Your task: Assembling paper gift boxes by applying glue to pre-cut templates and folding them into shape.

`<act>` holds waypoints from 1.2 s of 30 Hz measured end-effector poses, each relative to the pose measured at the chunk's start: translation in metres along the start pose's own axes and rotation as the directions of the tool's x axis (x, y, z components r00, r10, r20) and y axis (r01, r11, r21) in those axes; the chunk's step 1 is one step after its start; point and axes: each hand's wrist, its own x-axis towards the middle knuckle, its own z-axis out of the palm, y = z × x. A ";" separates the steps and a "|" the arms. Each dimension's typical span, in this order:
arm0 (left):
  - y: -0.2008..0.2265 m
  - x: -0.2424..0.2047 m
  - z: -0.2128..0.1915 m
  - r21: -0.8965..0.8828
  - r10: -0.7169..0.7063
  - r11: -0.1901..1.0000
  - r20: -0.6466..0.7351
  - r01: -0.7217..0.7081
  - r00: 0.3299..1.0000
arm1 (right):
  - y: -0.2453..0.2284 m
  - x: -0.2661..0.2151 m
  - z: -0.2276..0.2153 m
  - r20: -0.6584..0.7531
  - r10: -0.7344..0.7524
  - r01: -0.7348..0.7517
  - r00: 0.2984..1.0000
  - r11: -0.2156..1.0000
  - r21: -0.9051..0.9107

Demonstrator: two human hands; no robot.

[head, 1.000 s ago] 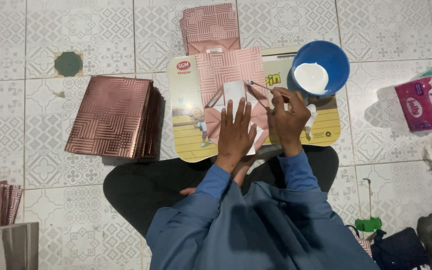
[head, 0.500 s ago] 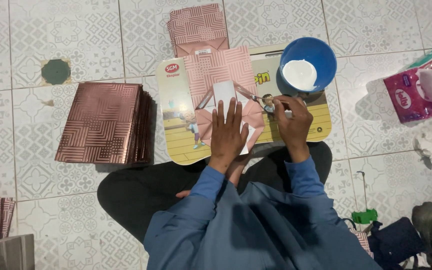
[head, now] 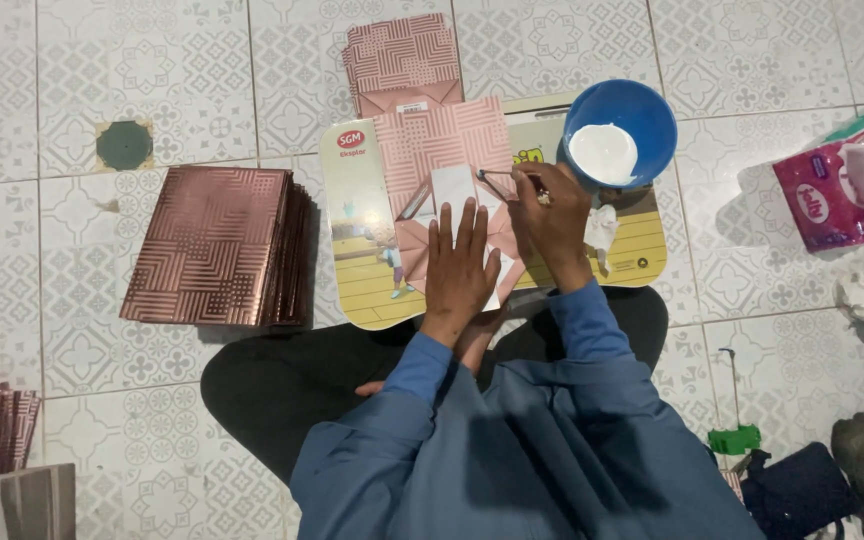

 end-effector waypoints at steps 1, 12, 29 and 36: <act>0.000 0.000 -0.001 0.000 0.000 1.000 0.000 0.000 1.000 | 0.000 0.000 0.000 0.000 0.000 0.000 1.000 1.000 0.000; 0.002 0.001 -0.003 -0.010 -0.010 1.000 -0.060 0.009 0.998 | 0.010 -0.034 -0.048 0.010 0.025 -0.024 1.000 0.992 -0.124; 0.002 0.001 -0.007 -0.026 -0.015 1.000 0.025 0.016 1.000 | 0.011 -0.010 -0.011 0.007 0.001 -0.001 1.000 0.999 -0.034; -0.004 0.002 -0.011 -0.078 0.000 0.997 0.168 0.013 0.986 | -0.003 -0.038 -0.072 -0.050 0.114 -0.114 0.992 0.993 0.004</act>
